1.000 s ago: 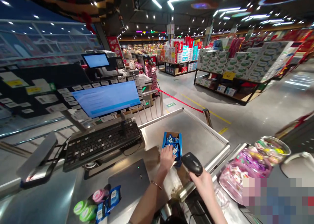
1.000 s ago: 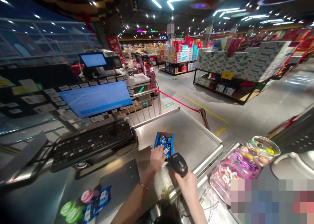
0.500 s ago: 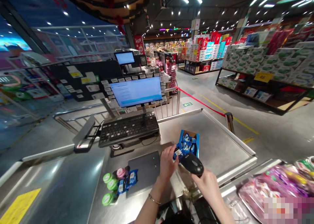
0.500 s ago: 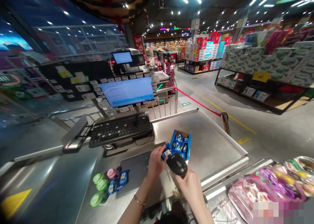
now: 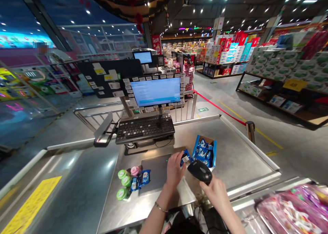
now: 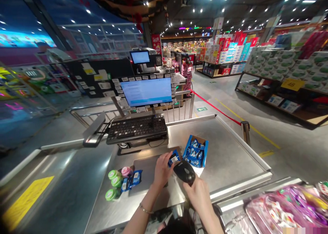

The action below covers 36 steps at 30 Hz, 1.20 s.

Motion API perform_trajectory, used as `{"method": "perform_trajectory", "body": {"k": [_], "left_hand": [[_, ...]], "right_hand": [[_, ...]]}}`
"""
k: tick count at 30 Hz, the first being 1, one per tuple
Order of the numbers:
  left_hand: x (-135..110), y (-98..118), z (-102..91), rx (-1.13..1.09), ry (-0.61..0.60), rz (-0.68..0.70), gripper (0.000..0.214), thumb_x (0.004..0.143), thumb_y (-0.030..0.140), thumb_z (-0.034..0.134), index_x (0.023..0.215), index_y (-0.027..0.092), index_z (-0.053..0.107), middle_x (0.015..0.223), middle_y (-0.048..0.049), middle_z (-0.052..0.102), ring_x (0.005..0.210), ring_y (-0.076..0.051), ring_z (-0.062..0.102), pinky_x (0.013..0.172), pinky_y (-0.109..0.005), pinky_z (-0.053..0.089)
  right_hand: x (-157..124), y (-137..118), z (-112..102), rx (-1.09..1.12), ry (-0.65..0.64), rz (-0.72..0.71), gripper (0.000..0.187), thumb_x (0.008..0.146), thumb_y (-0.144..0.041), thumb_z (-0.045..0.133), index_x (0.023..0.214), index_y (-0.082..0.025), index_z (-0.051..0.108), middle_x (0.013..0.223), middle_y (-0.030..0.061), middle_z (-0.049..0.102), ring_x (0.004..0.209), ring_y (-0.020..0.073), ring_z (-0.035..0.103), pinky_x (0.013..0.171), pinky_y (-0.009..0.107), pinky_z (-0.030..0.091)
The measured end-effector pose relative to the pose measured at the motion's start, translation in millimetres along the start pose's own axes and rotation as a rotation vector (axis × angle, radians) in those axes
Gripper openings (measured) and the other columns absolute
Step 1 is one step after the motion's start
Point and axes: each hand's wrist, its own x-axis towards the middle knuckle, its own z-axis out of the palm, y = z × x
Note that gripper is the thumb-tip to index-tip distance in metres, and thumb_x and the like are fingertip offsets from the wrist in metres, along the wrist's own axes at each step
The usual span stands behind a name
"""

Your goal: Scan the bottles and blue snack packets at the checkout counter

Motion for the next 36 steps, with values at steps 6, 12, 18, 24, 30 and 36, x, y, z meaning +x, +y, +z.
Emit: {"method": "perform_trajectory", "body": {"k": [6, 12, 18, 24, 30, 36], "left_hand": [[-7, -8, -10.4, -0.006, -0.02, -0.044, 0.048, 0.085, 0.02, 0.049, 0.132, 0.021, 0.042, 0.119, -0.0108, 0.056, 0.109, -0.024, 0.052, 0.093, -0.041, 0.043], [-13, -16, -19.9, -0.009, -0.021, -0.088, 0.048, 0.084, 0.02, 0.049, 0.132, 0.022, 0.043, 0.118, -0.0102, 0.056, 0.109, -0.023, 0.051, 0.093, -0.041, 0.043], [-15, -24, -28.4, -0.008, -0.016, -0.105, 0.048, 0.085, 0.02, 0.049, 0.132, 0.023, 0.042, 0.119, -0.0098, 0.056, 0.11, -0.023, 0.051, 0.092, -0.04, 0.043], [-18, -32, -32.3, 0.03, 0.012, -0.13, 0.048, 0.082, 0.018, 0.051, 0.13, 0.022, 0.044, 0.117, -0.0092, 0.057, 0.108, -0.022, 0.051, 0.09, -0.039, 0.044], [-22, -38, -34.3, 0.033, 0.016, -0.146, 0.05, 0.082, 0.019, 0.051, 0.131, 0.022, 0.043, 0.117, -0.0094, 0.057, 0.107, -0.023, 0.052, 0.089, -0.039, 0.045], [-31, -45, -38.0, 0.06, -0.061, -0.23, 0.054, 0.079, 0.018, 0.052, 0.132, 0.021, 0.042, 0.114, -0.0082, 0.058, 0.104, -0.023, 0.052, 0.088, -0.037, 0.043]], "right_hand": [[1, -7, 8, -0.018, -0.058, -0.014, 0.029, 0.075, -0.027, 0.048, 0.095, -0.015, 0.067, 0.076, 0.0109, 0.073, 0.079, 0.0275, 0.069, 0.061, 0.027, 0.044], [1, -16, 14, 0.036, -0.058, -0.046, 0.025, 0.074, -0.025, 0.049, 0.09, -0.017, 0.066, 0.073, 0.0091, 0.072, 0.077, 0.0261, 0.069, 0.059, 0.025, 0.043], [3, -21, 20, 0.027, -0.079, -0.068, 0.022, 0.074, -0.026, 0.049, 0.088, -0.018, 0.064, 0.076, 0.0082, 0.072, 0.077, 0.0255, 0.069, 0.061, 0.025, 0.045], [5, -31, 23, -0.014, -0.121, -0.078, 0.022, 0.074, -0.026, 0.048, 0.085, -0.017, 0.065, 0.076, 0.01, 0.072, 0.078, 0.0275, 0.069, 0.062, 0.027, 0.046], [6, -33, 27, -0.003, -0.112, -0.063, 0.026, 0.073, -0.029, 0.048, 0.089, -0.017, 0.065, 0.078, 0.0099, 0.073, 0.08, 0.0283, 0.069, 0.064, 0.028, 0.048], [7, -32, 38, 0.063, -0.082, -0.086, 0.031, 0.073, -0.033, 0.046, 0.09, -0.016, 0.065, 0.073, 0.0085, 0.072, 0.075, 0.0277, 0.069, 0.061, 0.028, 0.047]]}}
